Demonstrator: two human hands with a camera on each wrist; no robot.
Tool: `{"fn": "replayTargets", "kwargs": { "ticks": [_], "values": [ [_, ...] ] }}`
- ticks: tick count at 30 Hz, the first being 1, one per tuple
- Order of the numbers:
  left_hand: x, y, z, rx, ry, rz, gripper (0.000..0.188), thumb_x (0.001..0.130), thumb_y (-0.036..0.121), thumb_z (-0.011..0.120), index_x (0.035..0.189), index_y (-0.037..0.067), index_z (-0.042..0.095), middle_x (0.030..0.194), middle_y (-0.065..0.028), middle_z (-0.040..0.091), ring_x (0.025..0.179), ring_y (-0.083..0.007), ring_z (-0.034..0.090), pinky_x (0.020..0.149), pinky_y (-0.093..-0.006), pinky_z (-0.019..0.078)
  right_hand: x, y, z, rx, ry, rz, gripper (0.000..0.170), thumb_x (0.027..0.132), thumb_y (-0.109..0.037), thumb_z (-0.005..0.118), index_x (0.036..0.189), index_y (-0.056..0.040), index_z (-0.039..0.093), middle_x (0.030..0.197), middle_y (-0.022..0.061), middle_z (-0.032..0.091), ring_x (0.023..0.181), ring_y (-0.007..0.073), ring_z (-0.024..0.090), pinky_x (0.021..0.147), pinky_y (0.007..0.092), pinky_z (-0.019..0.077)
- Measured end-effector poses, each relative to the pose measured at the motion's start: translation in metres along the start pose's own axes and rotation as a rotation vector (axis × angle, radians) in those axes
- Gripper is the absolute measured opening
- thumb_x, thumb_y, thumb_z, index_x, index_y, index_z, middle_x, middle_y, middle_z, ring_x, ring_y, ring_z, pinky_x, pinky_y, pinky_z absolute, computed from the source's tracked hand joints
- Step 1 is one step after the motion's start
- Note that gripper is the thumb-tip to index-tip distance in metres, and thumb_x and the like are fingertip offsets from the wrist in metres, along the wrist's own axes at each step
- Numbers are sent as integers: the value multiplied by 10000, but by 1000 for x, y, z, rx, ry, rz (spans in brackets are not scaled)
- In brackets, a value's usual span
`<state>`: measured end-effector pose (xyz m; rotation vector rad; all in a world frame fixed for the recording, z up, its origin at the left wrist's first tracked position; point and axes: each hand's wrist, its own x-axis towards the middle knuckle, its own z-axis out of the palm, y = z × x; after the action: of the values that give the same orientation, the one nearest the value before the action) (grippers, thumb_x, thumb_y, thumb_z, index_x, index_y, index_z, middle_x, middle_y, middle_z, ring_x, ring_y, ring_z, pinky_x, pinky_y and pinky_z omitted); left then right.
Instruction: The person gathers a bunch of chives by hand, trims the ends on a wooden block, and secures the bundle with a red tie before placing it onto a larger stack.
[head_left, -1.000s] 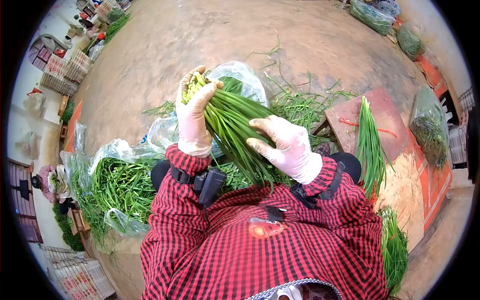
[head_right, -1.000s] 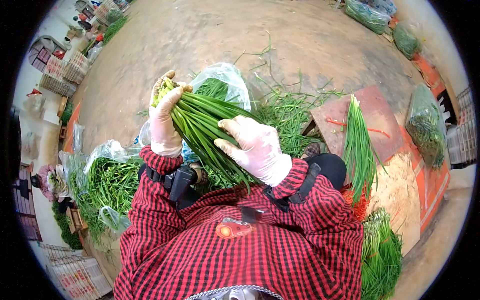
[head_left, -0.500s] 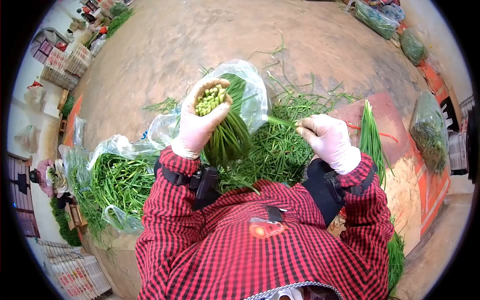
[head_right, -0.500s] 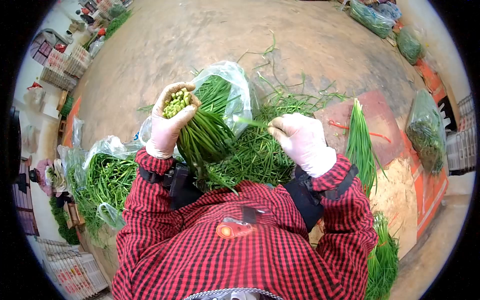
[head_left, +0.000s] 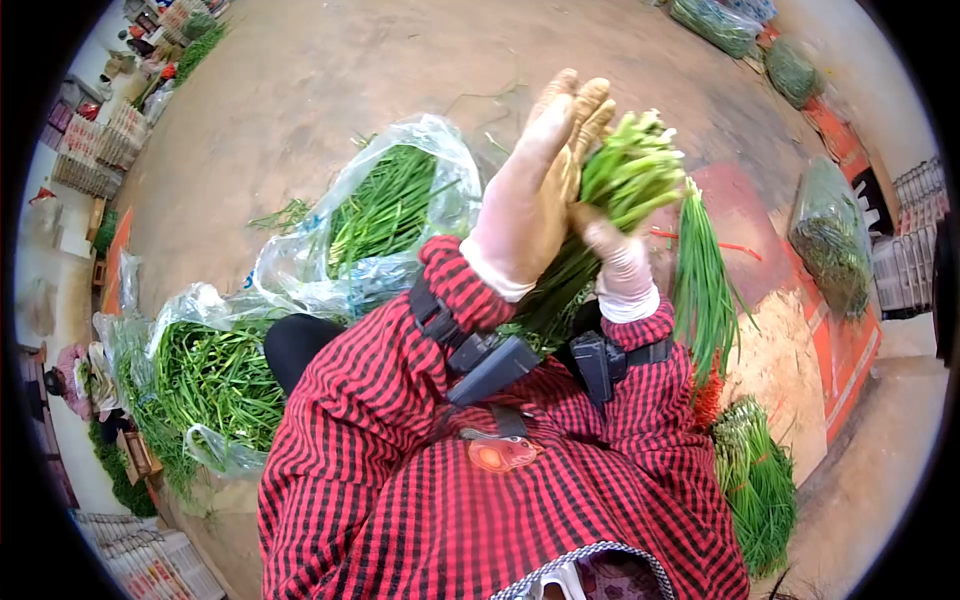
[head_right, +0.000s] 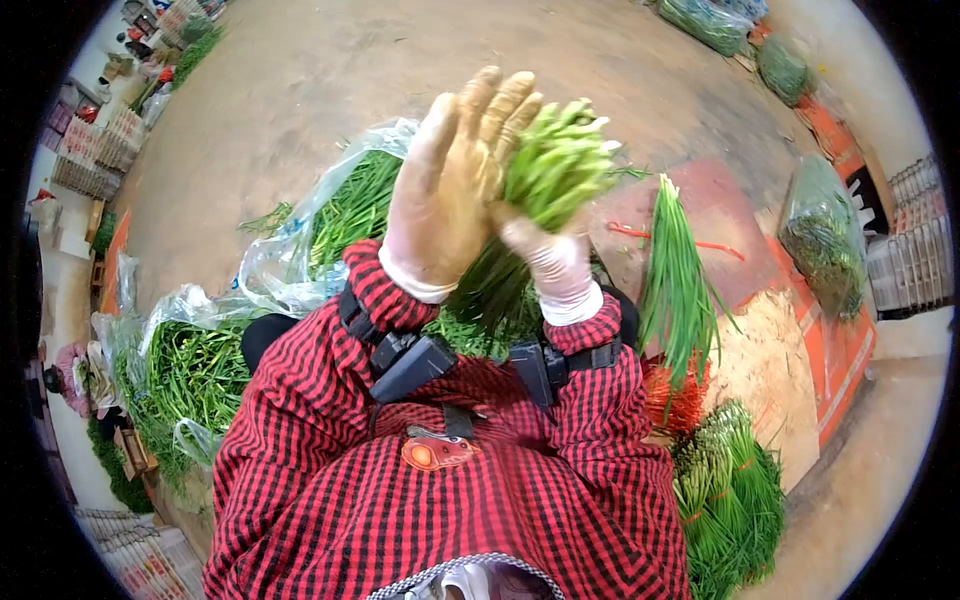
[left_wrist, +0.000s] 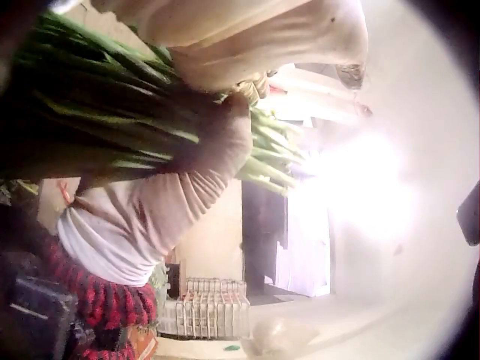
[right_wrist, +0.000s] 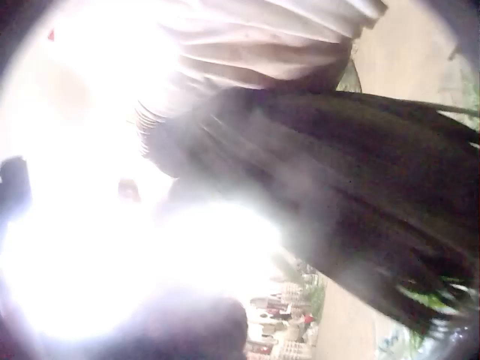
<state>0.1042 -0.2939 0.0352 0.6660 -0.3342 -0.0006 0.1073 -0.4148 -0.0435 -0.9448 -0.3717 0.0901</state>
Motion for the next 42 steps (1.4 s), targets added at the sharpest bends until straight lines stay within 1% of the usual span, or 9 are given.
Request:
{"fn": "replayTargets", "kwargs": {
  "ticks": [3, 6, 13, 20, 23, 32, 36, 40, 42],
  "values": [
    [10, -19, -3, 69, 73, -137, 764, 992, 468, 551, 1491, -50, 295, 1487, -222, 406, 1386, -316, 406, 1170, -429, 326, 2, -34, -22, -39, 290, -175, 611, 870, -95, 656, 1440, -88, 436, 1210, 125, 609, 1067, 227, 614, 963, 397, 520],
    [15, -2, -49, 208, 181, -220, 520, 995, 390, 585, 1353, 18, 521, 1280, -174, 620, 1194, -278, 597, 1012, -417, 480, -6, -73, -99, 175, 211, -165, 647, 872, -220, 646, 1451, -73, 399, 1126, 155, 612, 1008, 267, 619, 918, 438, 543],
    [-20, 5, -154, 168, 538, -304, 431, 977, 296, 594, 1318, 35, 560, 1165, -88, 643, 1068, -201, 607, 952, -356, 479, -61, -135, -223, 256, 439, -356, 616, 925, -313, 600, 1437, -22, 419, 1164, 128, 602, 1092, 245, 588, 964, 447, 525],
    [-4, -44, -133, 267, 355, -454, 402, 976, 235, 591, 1314, 22, 555, 1094, -86, 684, 953, -178, 662, 856, -326, 543, -94, -210, -260, -42, 586, -371, 723, 939, -383, 588, 1499, -3, 333, 1149, 96, 603, 1040, 217, 576, 962, 418, 489],
    [0, -65, -126, 396, 311, -534, 407, 939, 200, 638, 1299, 26, 563, 1071, -77, 691, 929, -165, 664, 863, -319, 541, -106, -239, -279, 50, 322, -401, 777, 923, -380, 597, 1522, -4, 274, 1133, 101, 549, 1008, 217, 545, 920, 405, 489],
    [-1, -121, -62, 560, -102, -847, 548, 896, 119, 684, 1398, 0, 499, 1261, -75, 649, 1039, -131, 619, 910, -291, 483, -105, -227, -253, 181, 226, -478, 551, 849, -329, 675, 1189, -1, 391, 1033, 80, 434, 987, 194, 465, 940, 366, 401],
    [-13, -119, -53, 524, -102, -890, 321, 948, 102, 664, 1248, -6, 628, 934, -11, 690, 827, -77, 623, 762, -247, 529, -100, -214, -243, 219, 34, -531, 702, 886, -359, 632, 1408, -8, 321, 1119, 101, 424, 1010, 224, 445, 948, 402, 364],
    [-26, -99, -43, 806, -163, -755, 163, 962, 87, 635, 1090, 12, 704, 871, -20, 680, 772, -80, 618, 722, -245, 528, -104, -219, -231, 265, -3, -498, 472, 831, -310, 705, 1060, -44, 389, 1013, 50, 386, 958, 164, 424, 920, 329, 362],
    [-34, -90, -43, 1064, -230, -584, 150, 957, 84, 633, 1068, 7, 699, 846, -25, 676, 752, -81, 617, 706, -248, 525, -101, -216, -222, 208, -124, -520, 637, 852, -342, 691, 1306, -41, 361, 1052, 66, 404, 962, 176, 438, 900, 341, 361]
  ]
}}
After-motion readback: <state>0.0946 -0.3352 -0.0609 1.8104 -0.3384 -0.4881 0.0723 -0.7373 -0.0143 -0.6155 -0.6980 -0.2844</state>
